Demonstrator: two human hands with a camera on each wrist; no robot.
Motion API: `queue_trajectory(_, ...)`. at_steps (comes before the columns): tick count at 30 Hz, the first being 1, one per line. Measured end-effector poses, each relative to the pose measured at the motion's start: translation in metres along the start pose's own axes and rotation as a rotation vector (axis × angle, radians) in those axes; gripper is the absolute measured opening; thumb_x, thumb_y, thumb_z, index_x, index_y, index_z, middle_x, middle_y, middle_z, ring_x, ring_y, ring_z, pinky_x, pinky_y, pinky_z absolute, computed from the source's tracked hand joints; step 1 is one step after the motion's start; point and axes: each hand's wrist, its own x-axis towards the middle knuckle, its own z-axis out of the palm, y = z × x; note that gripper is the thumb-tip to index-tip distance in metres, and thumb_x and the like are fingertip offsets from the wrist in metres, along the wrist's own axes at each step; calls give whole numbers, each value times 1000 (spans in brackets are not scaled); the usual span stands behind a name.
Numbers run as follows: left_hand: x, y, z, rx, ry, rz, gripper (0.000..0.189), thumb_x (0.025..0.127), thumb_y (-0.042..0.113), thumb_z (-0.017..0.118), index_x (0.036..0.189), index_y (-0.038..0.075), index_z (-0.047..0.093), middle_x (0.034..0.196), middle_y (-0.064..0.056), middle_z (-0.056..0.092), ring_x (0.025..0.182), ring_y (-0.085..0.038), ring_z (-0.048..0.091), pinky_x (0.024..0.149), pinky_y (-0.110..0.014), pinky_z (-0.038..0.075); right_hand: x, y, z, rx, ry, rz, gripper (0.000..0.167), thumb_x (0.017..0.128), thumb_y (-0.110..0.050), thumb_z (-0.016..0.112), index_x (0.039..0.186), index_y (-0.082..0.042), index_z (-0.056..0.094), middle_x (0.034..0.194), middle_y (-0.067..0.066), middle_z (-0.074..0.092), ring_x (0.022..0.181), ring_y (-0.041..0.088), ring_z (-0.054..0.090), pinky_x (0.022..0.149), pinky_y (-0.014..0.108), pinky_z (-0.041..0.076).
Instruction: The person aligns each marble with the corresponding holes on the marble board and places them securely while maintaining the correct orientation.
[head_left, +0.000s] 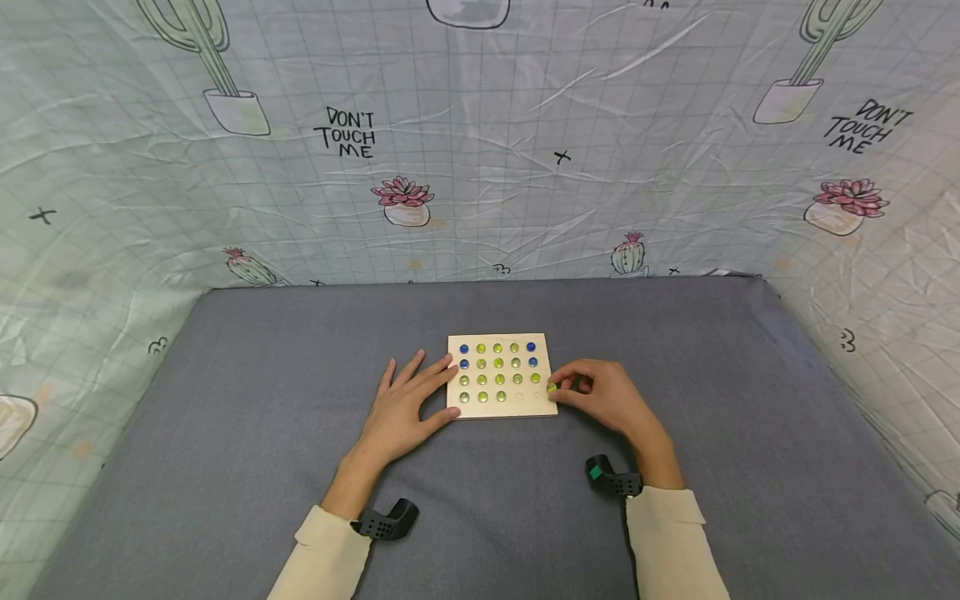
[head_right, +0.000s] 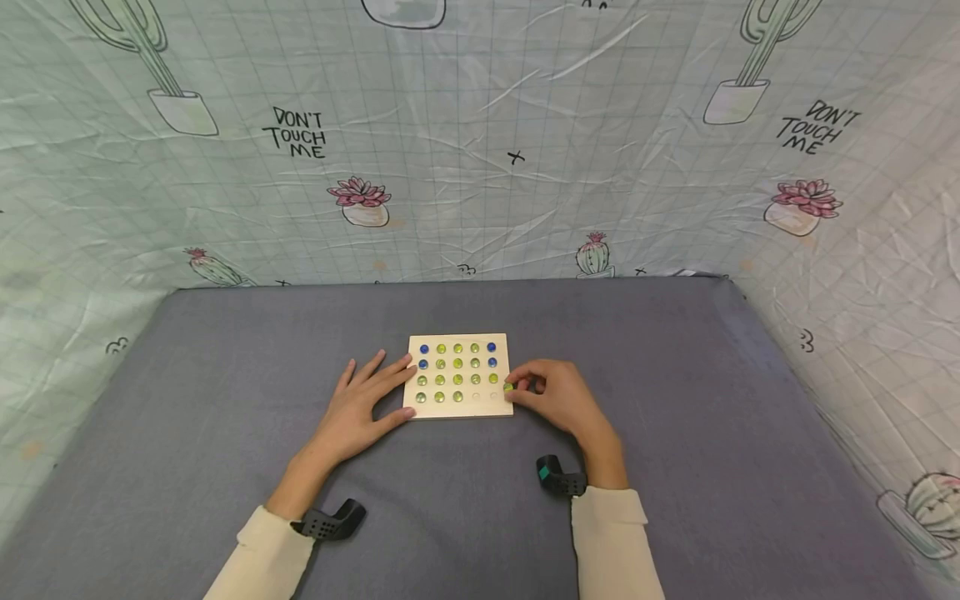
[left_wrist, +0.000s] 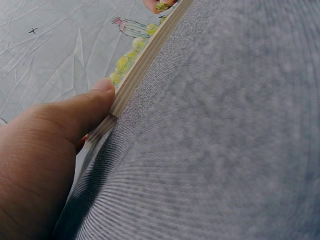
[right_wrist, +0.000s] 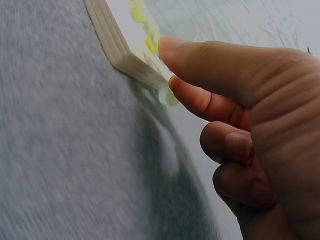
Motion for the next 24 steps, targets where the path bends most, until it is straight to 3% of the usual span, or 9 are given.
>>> queue_trajectory(12, 0, 0, 0, 1, -2, -2, 63, 88, 50, 63, 142, 22, 49, 148, 4, 41, 141, -30, 26, 113, -58, 4, 7, -17, 15, 51, -79, -51, 11, 80, -18, 79, 89, -15, 73, 71, -7, 58, 55, 11, 44, 51, 23, 36)
queue_trajectory(24, 0, 1, -1, -1, 0, 1, 63, 88, 48, 64, 142, 20, 50, 148, 3, 41, 140, -30, 26, 113, -57, 4, 8, -21, 23, 30, -79, -75, 10, 80, -17, 79, 88, -16, 73, 70, -9, 58, 55, 10, 44, 50, 24, 37)
